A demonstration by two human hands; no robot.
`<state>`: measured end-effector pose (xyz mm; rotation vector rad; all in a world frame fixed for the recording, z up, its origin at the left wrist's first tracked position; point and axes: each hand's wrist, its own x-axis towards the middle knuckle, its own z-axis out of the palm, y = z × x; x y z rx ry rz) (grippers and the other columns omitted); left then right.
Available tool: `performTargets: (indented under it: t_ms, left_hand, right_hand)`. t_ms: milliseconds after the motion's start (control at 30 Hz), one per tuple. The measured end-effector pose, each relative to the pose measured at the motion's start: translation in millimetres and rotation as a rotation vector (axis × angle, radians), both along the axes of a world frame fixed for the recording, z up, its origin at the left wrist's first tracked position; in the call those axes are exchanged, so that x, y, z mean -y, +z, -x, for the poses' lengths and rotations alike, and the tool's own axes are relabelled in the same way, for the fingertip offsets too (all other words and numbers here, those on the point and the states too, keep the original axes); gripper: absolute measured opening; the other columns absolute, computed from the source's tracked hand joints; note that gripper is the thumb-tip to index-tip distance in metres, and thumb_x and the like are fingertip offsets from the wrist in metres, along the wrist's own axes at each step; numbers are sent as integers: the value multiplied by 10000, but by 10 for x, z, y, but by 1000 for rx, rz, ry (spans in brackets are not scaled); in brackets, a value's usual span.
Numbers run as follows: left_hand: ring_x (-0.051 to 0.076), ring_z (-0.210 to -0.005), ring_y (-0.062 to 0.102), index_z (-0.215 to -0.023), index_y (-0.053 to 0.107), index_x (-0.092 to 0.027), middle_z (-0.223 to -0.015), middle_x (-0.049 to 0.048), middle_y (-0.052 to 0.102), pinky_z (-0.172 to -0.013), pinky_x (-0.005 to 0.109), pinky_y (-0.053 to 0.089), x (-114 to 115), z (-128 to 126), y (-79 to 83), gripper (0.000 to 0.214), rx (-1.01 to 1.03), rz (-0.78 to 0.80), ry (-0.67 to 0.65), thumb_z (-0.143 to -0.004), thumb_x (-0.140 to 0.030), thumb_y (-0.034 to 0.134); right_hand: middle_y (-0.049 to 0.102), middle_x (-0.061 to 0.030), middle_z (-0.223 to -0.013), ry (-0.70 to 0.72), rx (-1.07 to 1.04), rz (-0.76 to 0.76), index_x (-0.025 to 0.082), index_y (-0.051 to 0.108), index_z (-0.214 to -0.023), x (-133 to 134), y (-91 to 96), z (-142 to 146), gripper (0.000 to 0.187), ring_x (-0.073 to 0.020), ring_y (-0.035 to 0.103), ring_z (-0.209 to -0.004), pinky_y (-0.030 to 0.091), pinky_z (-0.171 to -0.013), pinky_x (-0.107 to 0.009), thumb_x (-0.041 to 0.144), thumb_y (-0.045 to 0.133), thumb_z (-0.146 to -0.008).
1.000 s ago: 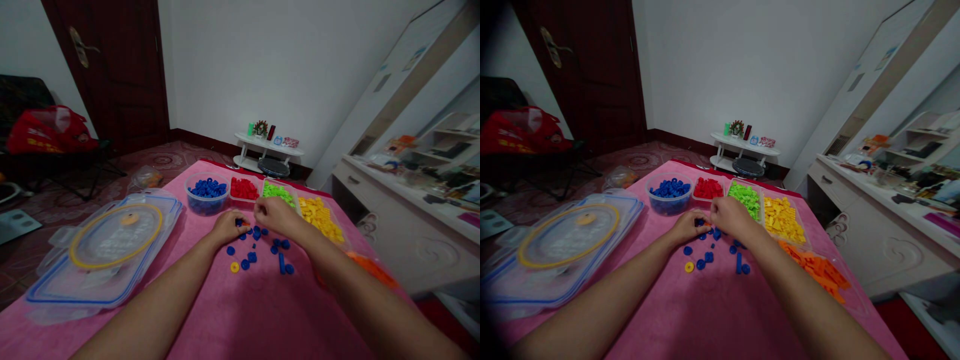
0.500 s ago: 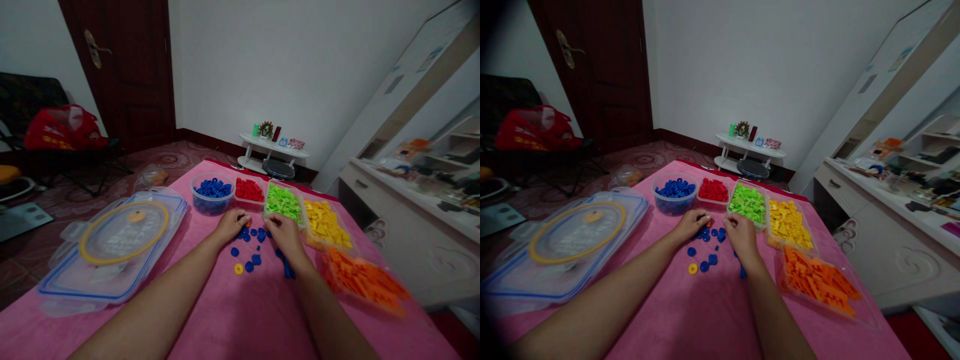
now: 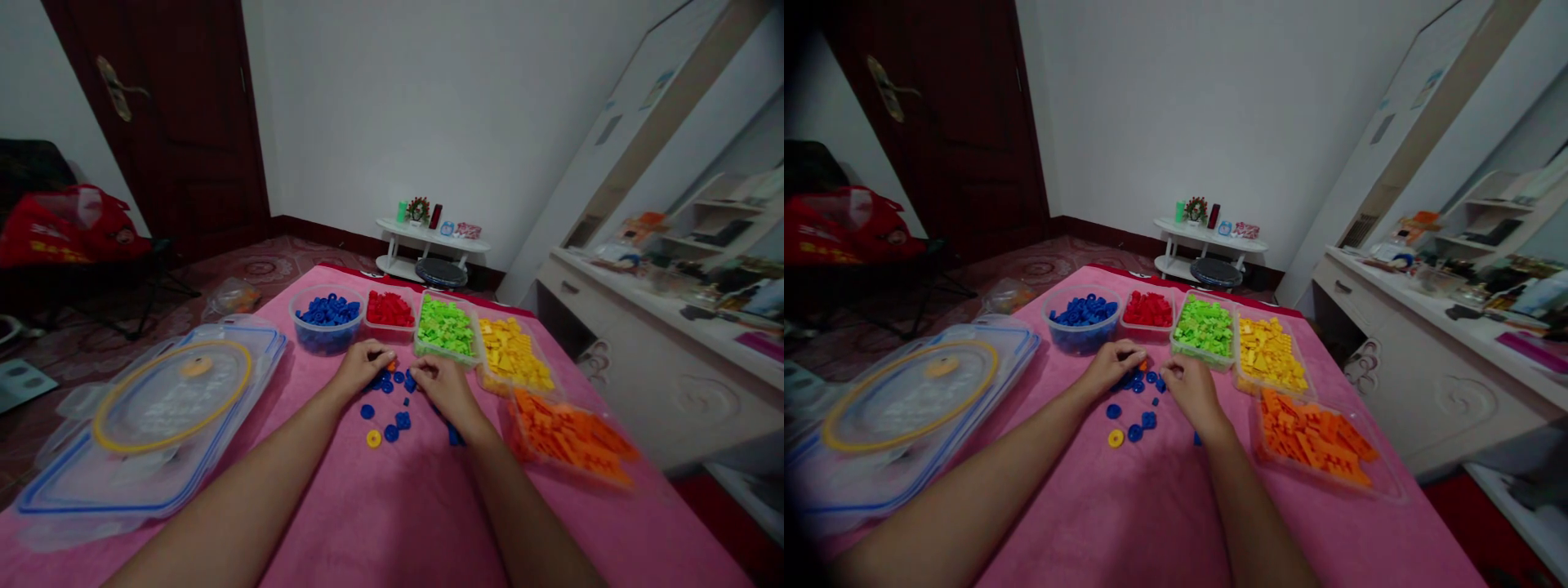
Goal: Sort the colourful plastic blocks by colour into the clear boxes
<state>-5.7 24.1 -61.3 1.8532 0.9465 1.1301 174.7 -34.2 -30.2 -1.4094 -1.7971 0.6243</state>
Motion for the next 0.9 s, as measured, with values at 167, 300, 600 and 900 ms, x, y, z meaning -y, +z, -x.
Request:
performTargets:
  t_ms: [167,300,600,900]
  left_hand:
    - [181,-787,640,-847,736,-142,-830,63,707,-739,277,491,47,-40,115,246,156,28,68,-779,-347,620]
    - [198,-806,665,-885,731,-128,-870,73,733,-757,294,515,149,-155,266,258,238,104,-52,-752,-338,662]
    - [206,-824,668,-921,726,-133,-892,70,737,-764,311,519,265,-269,455,321,160,154,-135,-780,-402,620]
    - [185,-819,647,-905,719,-149,-905,75,716,-758,297,494,107,-174,166,229,-154,-50,23,-805,-303,583]
  right_hand:
    - [651,-54,-948,-57,-126,-16,176,586,-1108,43,21,109,390,-129,584,-669,475,-631,-272,309,630,-744]
    - [638,-40,-973,-29,-177,-46,209,563,-1141,85,99,155,390,-116,579,-669,478,-633,-259,279,616,-761]
    - [678,-27,-813,-48,-34,-90,221,668,-1050,236,641,-166,270,-135,587,-585,460,-581,-271,270,551,-812]
    - [696,-53,-718,-510,434,-83,203,728,-824,664,1218,-1293,179,-196,612,-611,439,-571,-303,259,666,-665]
